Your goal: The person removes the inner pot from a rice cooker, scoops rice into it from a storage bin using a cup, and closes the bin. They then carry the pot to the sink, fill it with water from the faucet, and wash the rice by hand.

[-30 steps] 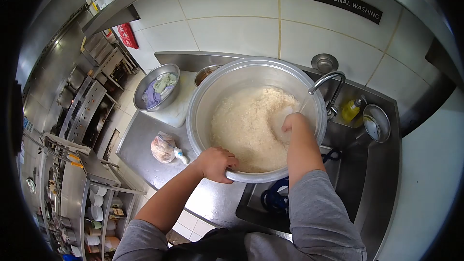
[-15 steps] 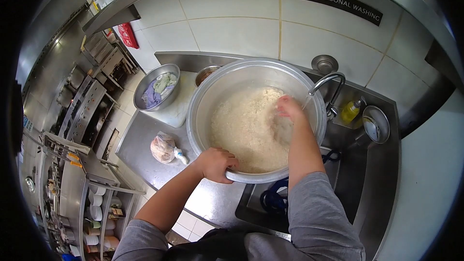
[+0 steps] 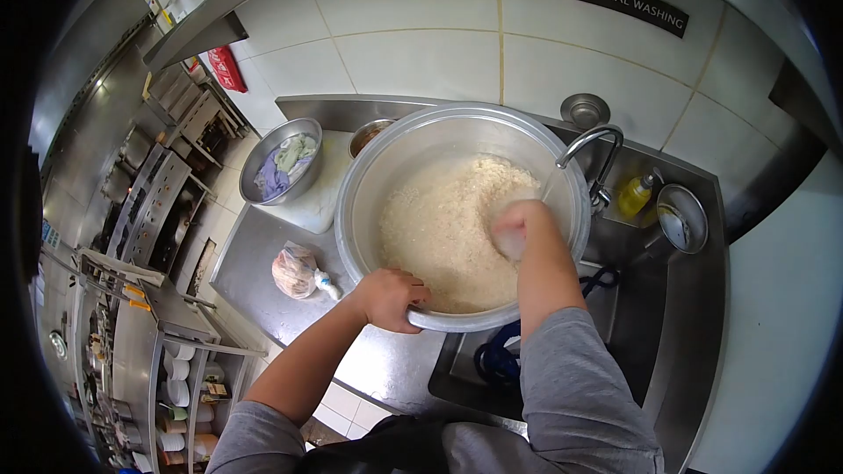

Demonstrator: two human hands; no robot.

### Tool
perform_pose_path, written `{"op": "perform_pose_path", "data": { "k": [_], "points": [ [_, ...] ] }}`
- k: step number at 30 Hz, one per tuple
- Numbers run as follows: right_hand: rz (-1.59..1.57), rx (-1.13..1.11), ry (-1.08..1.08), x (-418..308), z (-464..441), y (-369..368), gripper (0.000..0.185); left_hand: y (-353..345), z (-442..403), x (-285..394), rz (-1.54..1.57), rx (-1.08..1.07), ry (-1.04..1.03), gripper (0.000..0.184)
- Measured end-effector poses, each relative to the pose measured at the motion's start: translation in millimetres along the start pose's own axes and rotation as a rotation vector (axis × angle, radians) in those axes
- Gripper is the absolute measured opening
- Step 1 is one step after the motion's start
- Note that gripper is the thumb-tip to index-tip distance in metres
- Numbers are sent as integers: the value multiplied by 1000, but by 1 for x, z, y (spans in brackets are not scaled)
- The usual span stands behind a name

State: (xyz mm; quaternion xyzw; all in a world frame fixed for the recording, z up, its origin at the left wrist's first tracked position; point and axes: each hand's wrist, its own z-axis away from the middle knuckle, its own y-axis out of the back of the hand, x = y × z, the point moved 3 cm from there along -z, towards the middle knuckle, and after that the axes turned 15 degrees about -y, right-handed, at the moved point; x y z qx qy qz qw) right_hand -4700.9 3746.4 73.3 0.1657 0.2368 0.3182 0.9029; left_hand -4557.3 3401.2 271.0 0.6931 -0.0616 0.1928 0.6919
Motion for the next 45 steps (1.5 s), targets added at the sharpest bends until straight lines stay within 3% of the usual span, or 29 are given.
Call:
{"op": "perform_pose_path", "data": {
  "k": [3,4,5,7,9,11,12,13,15,16,18,20,21,23,24,25,27,28,30,31,32,34,36,37,39,40,42,43,45],
  "points": [
    [-917,-62,492,-31,51,23,46,0,0,0,2,-2,2,36],
    [-804,362,408,-25,50,36,45,0,0,1,5,-5,-2,36],
    [-809,364,404,-18,40,34,45,0,-1,1,-2,-7,-2,36],
    [423,286,-3,-2,18,13,34,0,-1,0,-9,-13,-6,36],
    [445,218,8,-14,44,10,37,-3,-1,-2,0,-2,0,36],
    [-609,-498,364,-24,34,3,43,-2,-1,-1,-6,-11,2,36],
    [-608,-498,362,-23,32,3,43,-2,-1,-1,-14,-20,6,37],
    [-682,-32,356,-21,36,15,41,-2,-1,-1,-13,-20,6,37],
    [-734,439,340,-16,54,27,38,-3,0,-1,-11,-13,12,38],
    [-143,332,125,-14,53,16,32,-3,0,-2,-12,-14,12,38],
    [443,204,-93,-10,52,4,27,-4,0,-2,-28,-7,0,38],
    [-294,-283,95,-20,47,-5,31,-2,-1,-1,-20,-14,3,37],
    [-294,-283,93,-20,44,-3,31,0,-1,0,-15,-21,8,37],
    [-781,280,355,-30,67,22,29,0,-1,0,-4,-15,3,35],
    [-336,686,286,-2,-44,40,28,0,-1,0,4,-10,-1,34],
    [-335,685,286,-5,-17,35,28,1,-1,1,5,-10,1,34],
    [301,111,-167,-10,71,-2,31,2,-2,2,4,-24,16,34],
    [301,111,-169,-16,83,-2,31,2,-2,1,5,-24,15,34],
    [-486,-84,137,-31,96,0,35,-1,-1,-1,22,-9,8,34],
    [-483,-83,136,-26,67,7,35,-2,-1,-2,24,-7,9,34],
    [-475,263,276,-15,13,25,35,-2,-1,-2,8,-6,3,35],
    [-456,608,416,-15,15,33,36,-3,1,-2,-8,-6,-1,36],
    [572,138,-64,-22,84,2,32,-2,0,-2,-14,12,-6,36],
    [572,137,-65,-22,74,1,32,-1,0,-2,-13,12,-7,36],
    [-337,-113,205,-28,38,1,31,0,0,-1,9,-3,0,36],
    [-335,-114,204,-26,26,4,31,-1,0,-1,11,-1,2,36],
    [-400,730,392,-20,22,33,29,-1,1,-2,1,16,-20,36],
    [-402,729,393,-22,38,30,29,-2,1,-3,0,15,-19,36],
    [394,430,78,-26,69,9,30,-3,1,-3,5,18,-16,36]
  ]
}}
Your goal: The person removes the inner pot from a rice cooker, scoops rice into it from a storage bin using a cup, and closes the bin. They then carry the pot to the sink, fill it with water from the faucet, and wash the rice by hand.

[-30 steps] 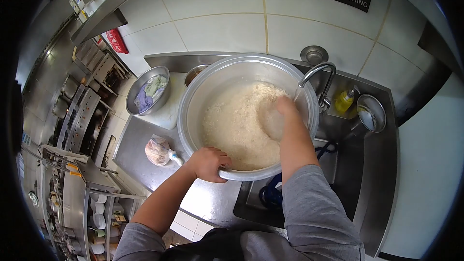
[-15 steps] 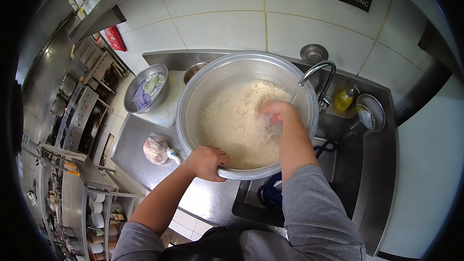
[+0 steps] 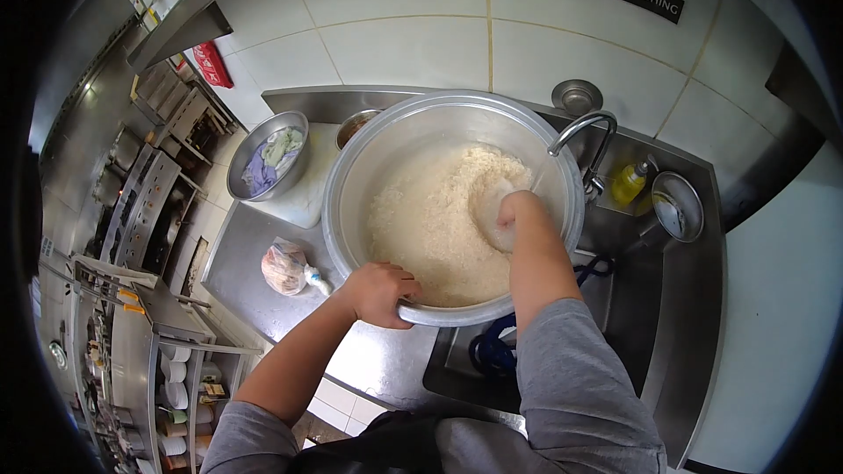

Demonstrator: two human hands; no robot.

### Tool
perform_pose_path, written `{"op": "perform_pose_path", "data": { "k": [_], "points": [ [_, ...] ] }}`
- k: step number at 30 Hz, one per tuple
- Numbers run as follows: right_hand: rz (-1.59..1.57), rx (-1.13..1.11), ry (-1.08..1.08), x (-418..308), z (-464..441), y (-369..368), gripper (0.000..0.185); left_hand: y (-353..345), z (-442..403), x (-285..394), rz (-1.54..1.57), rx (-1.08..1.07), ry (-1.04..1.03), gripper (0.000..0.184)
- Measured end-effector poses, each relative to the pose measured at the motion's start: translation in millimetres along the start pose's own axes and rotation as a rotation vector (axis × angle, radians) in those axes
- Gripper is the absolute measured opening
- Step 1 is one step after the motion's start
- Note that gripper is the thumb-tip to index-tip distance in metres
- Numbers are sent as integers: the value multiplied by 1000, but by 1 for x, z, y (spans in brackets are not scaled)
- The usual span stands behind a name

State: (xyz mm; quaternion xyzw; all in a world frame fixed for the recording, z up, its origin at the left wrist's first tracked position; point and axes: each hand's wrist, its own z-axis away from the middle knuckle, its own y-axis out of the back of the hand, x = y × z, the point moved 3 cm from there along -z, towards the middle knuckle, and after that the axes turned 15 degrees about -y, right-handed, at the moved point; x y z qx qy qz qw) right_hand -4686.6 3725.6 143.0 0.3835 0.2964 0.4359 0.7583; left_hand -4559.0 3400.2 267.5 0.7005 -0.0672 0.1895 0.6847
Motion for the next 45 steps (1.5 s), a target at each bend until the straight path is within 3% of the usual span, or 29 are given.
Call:
{"op": "perform_pose_path", "data": {
  "k": [1,2,4,6,7,8,10,11,13,14,15,17,19,20,22,23,25,26,28,29,31,32,34,35,38,39,40,42,45],
  "points": [
    [270,-134,3,-1,8,-4,31,0,0,0,1,0,0,36],
    [-281,-366,68,-5,-4,-11,31,1,0,0,3,-1,-5,36],
    [-834,-584,131,-5,-33,-19,32,0,0,0,6,2,-9,36],
    [-954,301,262,15,-70,-6,29,0,0,0,-1,-15,3,36],
    [-409,299,-95,20,-53,-5,28,0,0,0,-4,-16,4,36],
    [-412,299,-93,14,-22,6,28,1,0,1,-11,-11,3,36],
    [93,-302,-69,-6,29,4,30,1,0,0,-16,-5,0,35],
    [94,-303,-71,-4,20,0,30,1,1,0,-17,-1,-7,35],
    [-1079,-541,308,-11,-11,-2,35,0,0,0,-17,8,-12,35],
    [-1077,-541,308,-5,-32,-9,35,1,0,0,-9,6,-12,35],
    [-888,-136,145,10,-57,-11,34,1,0,1,-2,3,-12,35],
    [-681,259,-14,10,-43,0,34,2,1,2,-10,5,-8,35],
    [-78,-425,-121,1,-12,-23,37,2,0,2,-14,7,-9,35],
    [-77,-425,-124,3,-12,-20,37,2,0,1,-13,-1,-11,35],
    [-1149,-522,190,-11,-8,3,39,1,0,0,-12,-6,-11,35],
    [-1147,-523,190,-5,-22,-5,39,1,0,0,-11,-4,-8,35],
    [-487,201,-37,22,-67,-18,37,0,1,0,-14,-4,-5,36],
    [-490,201,-35,14,-46,-9,37,0,1,1,-20,4,-8,36],
    [80,-394,-112,-8,27,3,36,2,0,1,-26,12,-12,36],
    [80,-395,-114,-6,15,-3,36,2,0,2,-23,6,-9,36],
    [-1171,-567,289,-14,-14,-2,40,2,0,1,-18,2,-5,36],
    [-1170,-569,289,-9,-20,1,40,1,0,0,-11,-1,-5,36],
    [-680,79,-89,11,-33,14,45,1,1,0,-7,-7,-4,36],
    [-682,79,-88,10,-34,9,45,1,0,1,-8,-2,-6,36],
    [-236,-420,-18,-1,-19,-27,23,2,0,0,-10,3,-12,35],
    [-233,-421,-20,-1,-19,-21,23,1,0,0,-10,4,-15,35],
    [-826,-462,107,-9,-7,1,27,0,0,0,-9,7,-14,35],
    [-1419,-477,241,-9,-1,15,31,0,1,-1,-8,10,-18,36],
    [6,-215,-13,16,-21,-16,39,1,1,1,-26,5,-20,37]
  ]
}}
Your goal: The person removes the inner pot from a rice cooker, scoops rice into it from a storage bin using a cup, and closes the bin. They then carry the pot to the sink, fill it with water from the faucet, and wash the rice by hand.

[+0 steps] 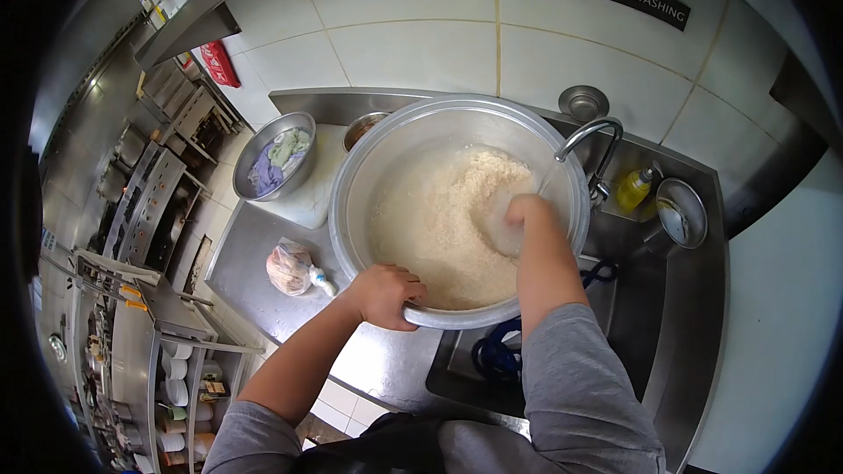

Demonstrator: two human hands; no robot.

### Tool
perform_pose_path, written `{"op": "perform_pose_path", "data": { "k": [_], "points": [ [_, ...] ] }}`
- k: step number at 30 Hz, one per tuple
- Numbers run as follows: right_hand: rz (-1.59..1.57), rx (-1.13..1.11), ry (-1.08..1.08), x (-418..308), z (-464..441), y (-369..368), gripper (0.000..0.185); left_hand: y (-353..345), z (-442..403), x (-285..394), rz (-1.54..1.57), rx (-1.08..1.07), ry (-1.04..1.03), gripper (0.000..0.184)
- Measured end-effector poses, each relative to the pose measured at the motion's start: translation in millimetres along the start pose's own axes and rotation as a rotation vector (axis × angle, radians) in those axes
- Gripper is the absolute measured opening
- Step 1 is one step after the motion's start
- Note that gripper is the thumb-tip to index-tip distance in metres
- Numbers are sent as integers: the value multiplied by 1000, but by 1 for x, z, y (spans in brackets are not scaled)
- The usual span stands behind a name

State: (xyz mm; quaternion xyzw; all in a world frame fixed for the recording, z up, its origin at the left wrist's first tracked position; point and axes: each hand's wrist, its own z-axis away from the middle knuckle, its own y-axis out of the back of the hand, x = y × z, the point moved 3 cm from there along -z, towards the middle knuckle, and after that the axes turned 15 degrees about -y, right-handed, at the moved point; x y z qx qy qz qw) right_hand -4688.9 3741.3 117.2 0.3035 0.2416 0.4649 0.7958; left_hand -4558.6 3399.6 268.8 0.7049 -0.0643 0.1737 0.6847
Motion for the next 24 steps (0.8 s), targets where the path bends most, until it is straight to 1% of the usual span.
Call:
{"op": "perform_pose_path", "data": {
  "k": [1,3,4,6,7,12,13,15,16,17,19,20,22,23,24],
  "points": [
    [0,0,1,-6,6,1,39,1,0,0,-1,0,1,37],
    [-705,-386,185,-28,29,1,53,1,0,0,11,-4,5,37],
    [-703,-386,183,-26,25,5,53,1,0,0,12,-3,5,37],
    [-1363,-101,302,-14,0,26,57,1,0,0,4,-11,13,37],
    [-1363,-101,304,-13,-7,23,57,1,0,0,2,-11,14,37],
    [-636,-378,123,-11,-30,-22,29,0,0,-1,5,-12,8,37],
    [-635,-379,120,-13,-19,-14,29,-1,0,-1,8,-11,7,37],
    [-1251,-101,353,-25,16,28,32,0,0,-1,18,-3,8,37],
    [-1079,188,218,-12,-3,28,37,0,1,0,17,-4,9,37],
    [-1082,188,220,-10,-3,23,37,0,0,0,16,-3,6,37],
    [174,-43,45,-12,1,-5,29,0,0,-1,12,-3,3,37],
    [173,-43,46,-16,6,-4,29,0,0,-1,9,-11,1,37],
    [-665,-338,205,-28,15,-1,34,-1,0,-1,11,-18,-4,38],
    [-664,-337,204,-28,18,3,34,0,0,0,8,-22,4,38],
    [-967,-141,206,-26,19,16,37,1,0,0,4,-27,12,38]
  ]
}}
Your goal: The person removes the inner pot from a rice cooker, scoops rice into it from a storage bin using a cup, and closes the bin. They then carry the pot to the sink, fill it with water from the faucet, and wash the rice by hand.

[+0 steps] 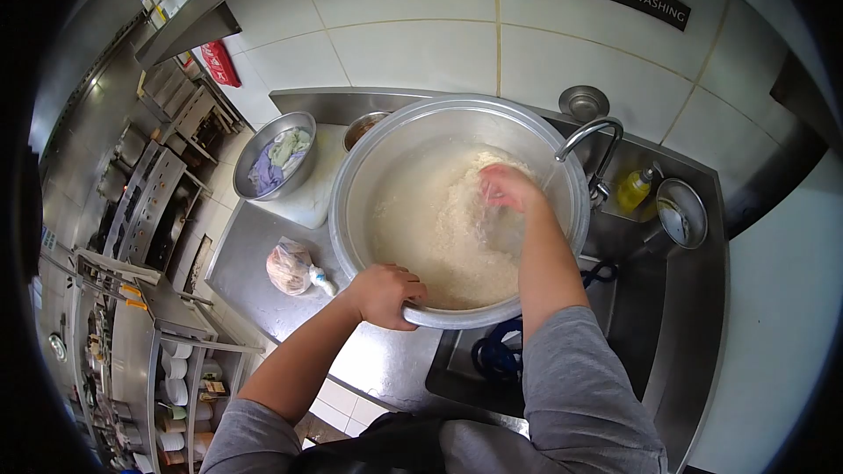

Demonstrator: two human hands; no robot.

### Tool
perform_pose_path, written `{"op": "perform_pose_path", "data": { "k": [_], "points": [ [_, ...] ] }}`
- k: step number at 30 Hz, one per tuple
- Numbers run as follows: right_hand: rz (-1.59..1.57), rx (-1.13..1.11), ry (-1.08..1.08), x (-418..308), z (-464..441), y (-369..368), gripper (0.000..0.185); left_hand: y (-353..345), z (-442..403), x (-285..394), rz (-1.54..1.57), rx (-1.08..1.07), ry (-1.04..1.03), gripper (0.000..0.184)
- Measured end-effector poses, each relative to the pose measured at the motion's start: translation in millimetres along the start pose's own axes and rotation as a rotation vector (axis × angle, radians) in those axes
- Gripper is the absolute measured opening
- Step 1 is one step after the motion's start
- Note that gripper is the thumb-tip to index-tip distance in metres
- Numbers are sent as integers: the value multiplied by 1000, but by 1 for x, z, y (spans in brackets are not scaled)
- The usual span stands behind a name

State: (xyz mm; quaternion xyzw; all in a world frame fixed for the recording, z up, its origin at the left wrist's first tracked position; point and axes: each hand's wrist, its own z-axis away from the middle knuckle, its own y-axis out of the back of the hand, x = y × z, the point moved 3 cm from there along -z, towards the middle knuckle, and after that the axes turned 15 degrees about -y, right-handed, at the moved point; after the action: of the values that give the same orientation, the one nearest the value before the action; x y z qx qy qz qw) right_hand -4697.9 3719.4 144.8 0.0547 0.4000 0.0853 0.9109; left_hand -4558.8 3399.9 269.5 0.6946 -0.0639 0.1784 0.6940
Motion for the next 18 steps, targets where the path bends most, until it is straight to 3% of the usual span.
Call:
{"op": "perform_pose_path", "data": {
  "k": [1,2,3,5,6,8,9,10,12,13,15,17,18],
  "points": [
    [-274,192,118,-3,-2,11,41,0,0,0,-1,0,1,38],
    [41,426,-68,4,-4,20,39,0,0,0,-1,11,-3,37],
    [38,425,-66,8,-7,16,39,0,0,0,-2,21,-6,37],
    [858,8,-317,26,-9,-5,38,1,0,1,-7,21,-7,37],
    [857,8,-319,25,-10,-5,38,1,0,1,-7,24,-9,37],
    [-116,-352,-23,8,-11,-12,47,2,-1,2,6,11,-4,37],
    [-116,-352,-23,5,-11,-9,47,2,-1,2,16,-3,4,37],
    [-52,47,63,2,-18,6,44,2,-1,2,15,-3,5,37],
    [9,445,149,9,-21,20,41,1,-1,2,-14,14,1,37],
    [544,325,28,20,-17,9,36,1,0,1,-16,11,2,37],
    [1073,186,-102,26,-8,1,32,1,-1,1,-6,15,-1,37],
    [93,-151,-92,12,-5,-5,27,2,-1,2,-3,13,-2,37],
    [95,-151,-92,5,-3,-5,27,3,-1,2,-4,10,0,37]
  ]
}}
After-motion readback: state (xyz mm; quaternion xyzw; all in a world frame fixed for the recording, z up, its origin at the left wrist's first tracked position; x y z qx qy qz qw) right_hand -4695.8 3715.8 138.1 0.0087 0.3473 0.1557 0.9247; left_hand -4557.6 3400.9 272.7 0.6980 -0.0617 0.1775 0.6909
